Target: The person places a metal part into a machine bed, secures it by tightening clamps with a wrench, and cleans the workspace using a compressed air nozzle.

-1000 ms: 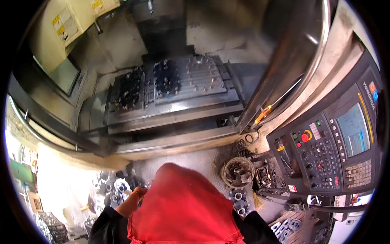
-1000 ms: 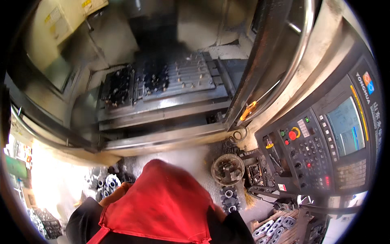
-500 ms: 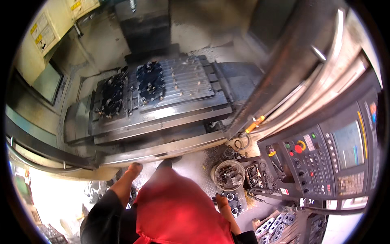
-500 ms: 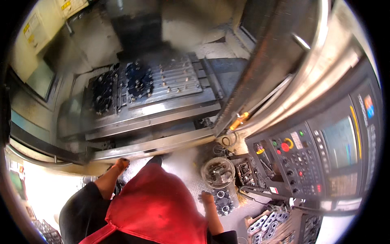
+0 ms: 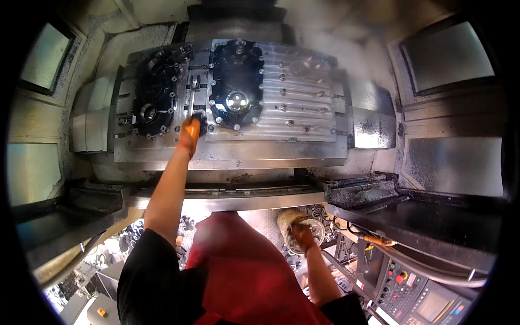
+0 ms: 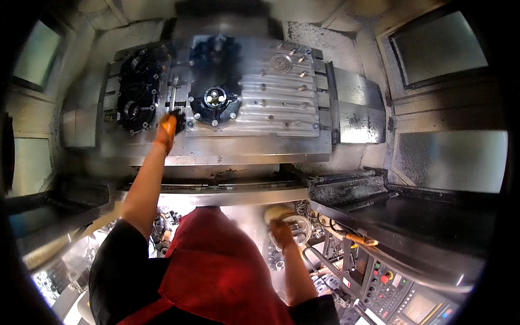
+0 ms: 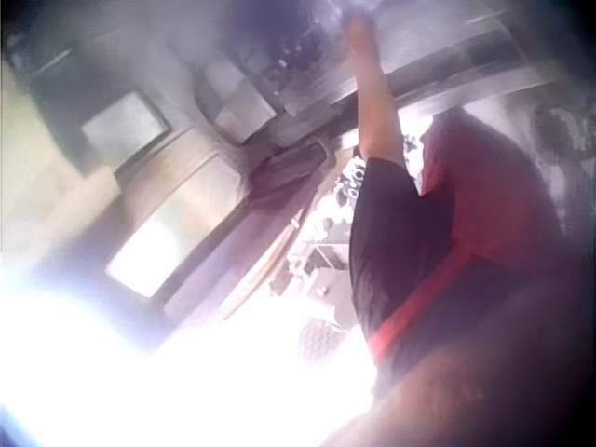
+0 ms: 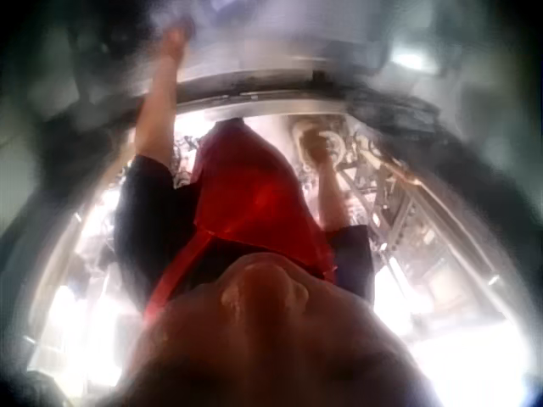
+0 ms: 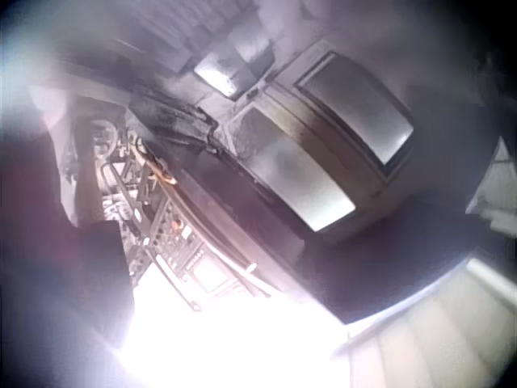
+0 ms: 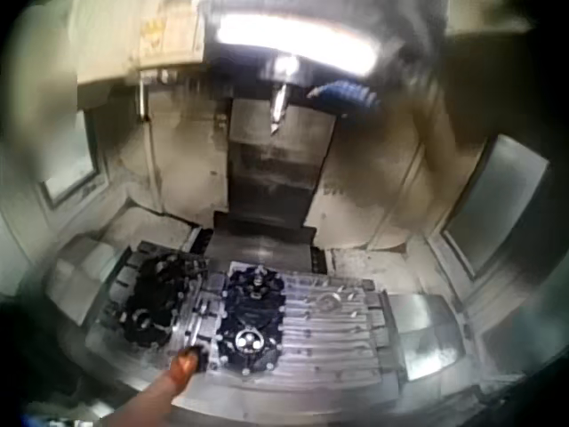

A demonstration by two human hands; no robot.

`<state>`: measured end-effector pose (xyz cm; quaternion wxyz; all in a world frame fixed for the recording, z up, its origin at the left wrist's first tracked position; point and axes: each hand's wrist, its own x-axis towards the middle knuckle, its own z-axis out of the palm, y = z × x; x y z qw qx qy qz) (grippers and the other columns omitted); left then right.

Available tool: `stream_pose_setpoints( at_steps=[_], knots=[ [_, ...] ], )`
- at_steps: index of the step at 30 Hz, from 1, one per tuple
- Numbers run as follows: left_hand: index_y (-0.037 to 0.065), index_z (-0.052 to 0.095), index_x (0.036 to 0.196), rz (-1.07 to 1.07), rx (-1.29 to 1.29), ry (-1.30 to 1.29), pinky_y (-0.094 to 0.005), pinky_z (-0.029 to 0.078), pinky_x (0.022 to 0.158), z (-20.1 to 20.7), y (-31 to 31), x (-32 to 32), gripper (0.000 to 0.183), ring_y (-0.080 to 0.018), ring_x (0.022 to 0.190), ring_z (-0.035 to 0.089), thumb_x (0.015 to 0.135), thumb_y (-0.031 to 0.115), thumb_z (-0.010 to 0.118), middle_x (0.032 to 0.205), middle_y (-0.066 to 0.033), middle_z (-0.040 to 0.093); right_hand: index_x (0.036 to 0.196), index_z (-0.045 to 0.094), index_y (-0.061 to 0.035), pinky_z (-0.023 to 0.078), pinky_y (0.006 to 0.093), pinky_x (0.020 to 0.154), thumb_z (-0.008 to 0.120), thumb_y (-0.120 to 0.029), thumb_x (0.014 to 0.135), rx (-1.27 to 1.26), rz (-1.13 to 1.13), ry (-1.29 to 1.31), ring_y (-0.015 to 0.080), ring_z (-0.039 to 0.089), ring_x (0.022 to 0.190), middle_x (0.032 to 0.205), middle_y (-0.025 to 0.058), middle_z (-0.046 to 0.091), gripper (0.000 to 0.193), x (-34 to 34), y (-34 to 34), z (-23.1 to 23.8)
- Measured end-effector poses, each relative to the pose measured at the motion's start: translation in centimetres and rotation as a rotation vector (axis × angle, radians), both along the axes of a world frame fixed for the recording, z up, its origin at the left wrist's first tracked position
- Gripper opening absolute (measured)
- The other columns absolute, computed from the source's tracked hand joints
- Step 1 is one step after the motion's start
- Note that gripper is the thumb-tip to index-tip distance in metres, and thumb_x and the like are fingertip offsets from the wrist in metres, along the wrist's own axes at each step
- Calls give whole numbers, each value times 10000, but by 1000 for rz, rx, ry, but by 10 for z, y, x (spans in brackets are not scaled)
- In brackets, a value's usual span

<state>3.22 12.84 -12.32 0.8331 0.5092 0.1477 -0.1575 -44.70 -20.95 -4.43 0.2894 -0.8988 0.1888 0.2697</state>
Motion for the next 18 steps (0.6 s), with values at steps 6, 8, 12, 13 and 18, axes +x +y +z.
stream_pose_setpoints(
  at_steps=[6, 8, 12, 13, 18],
  knots=[
    [23, 508, 1301, 48, 489, -136, -295, 453, 727, 12, -40, 157, 472, -146, 870, 572, 953, 338, 560, 1045, -25, 638, 1320, 481, 51, 463, 300, 899, 549, -160, 977, 507, -404, -298, 175, 579, 1034, 1176, 123, 611, 409, 308, -3, 27],
    [42, 559, 1262, -68, 622, -22, -321, 460, 799, 26, -63, 188, 467, -183, 922, 583, 920, 359, 552, 1076, -100, 649, 1361, 438, 30, 418, 284, 959, 546, -172, 984, 555, -509, -395, 167, 533, 1112, 1230, 105, 580, 441, 381, 9, 25],
    [42, 611, 1100, -178, 780, -65, -302, 435, 688, 33, -69, 224, 370, -148, 796, 549, 918, 350, 518, 903, -52, 630, 1419, 405, -9, 386, 291, 1018, 536, -206, 989, 303, -526, -331, 188, 513, 1201, 1284, 102, 578, 491, 492, 20, -10],
    [57, 596, 1142, -176, 654, 0, -311, 446, 749, 15, -60, 228, 375, -174, 857, 563, 938, 360, 511, 974, -73, 630, 1417, 406, -7, 390, 295, 1015, 527, -216, 989, 397, -534, -358, 195, 519, 1193, 1281, 105, 580, 492, 501, 24, -23],
    [117, 527, 1283, -286, 484, -107, -386, 417, 995, -7, -52, 243, 394, -245, 1150, 543, 993, 382, 501, 1255, -142, 574, 1480, 343, -53, 370, 307, 1063, 522, -255, 987, 925, -756, -340, 224, 483, 1273, 1416, 115, 495, 562, 525, 28, -59]
  ],
)
